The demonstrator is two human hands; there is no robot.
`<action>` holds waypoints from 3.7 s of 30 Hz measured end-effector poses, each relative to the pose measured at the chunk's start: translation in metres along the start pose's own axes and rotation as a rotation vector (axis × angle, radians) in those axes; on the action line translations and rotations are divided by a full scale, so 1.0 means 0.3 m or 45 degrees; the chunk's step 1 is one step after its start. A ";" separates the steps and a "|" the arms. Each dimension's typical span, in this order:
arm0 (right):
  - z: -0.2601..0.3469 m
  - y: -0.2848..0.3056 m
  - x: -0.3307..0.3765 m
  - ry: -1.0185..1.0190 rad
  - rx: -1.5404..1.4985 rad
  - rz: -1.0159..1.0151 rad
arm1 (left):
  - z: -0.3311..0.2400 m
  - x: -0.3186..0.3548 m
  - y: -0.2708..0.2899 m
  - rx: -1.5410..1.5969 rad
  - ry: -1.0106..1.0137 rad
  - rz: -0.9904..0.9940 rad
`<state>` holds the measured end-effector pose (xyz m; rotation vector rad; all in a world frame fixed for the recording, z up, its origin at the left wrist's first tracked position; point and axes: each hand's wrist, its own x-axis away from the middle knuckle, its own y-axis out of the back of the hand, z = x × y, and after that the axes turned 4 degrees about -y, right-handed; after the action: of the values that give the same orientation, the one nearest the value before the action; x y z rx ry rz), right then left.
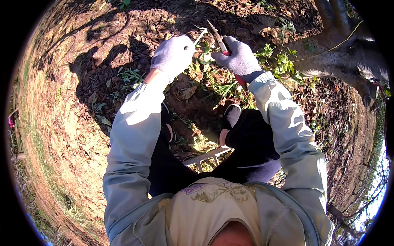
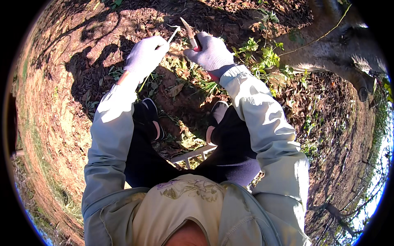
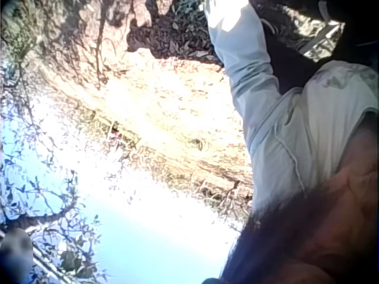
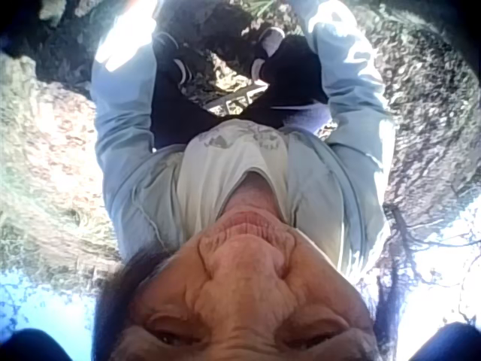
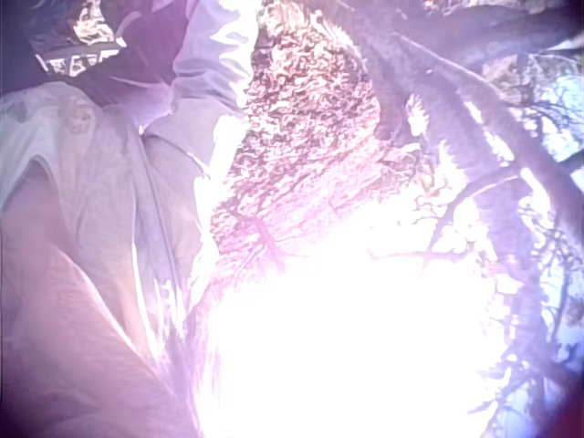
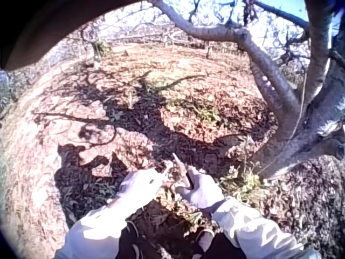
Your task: The person uses shears to cut branches from small plants near the base of a tree.
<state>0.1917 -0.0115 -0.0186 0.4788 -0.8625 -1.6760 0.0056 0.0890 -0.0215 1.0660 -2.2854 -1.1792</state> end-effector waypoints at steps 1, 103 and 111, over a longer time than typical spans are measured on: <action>-0.023 -0.011 -0.016 -0.011 -0.125 0.012 | 0.004 -0.001 -0.003 0.220 0.044 0.010; -0.028 0.031 0.031 0.232 -0.119 0.061 | 0.069 -0.022 -0.037 0.567 0.089 -0.136; -0.058 0.064 0.048 0.215 0.340 0.380 | 0.080 -0.024 0.022 0.767 0.269 -0.285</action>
<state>0.2124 -0.0323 -0.0139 0.6310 -0.9845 -1.2365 -0.0070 0.1099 -0.0301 1.6018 -2.4477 -0.4000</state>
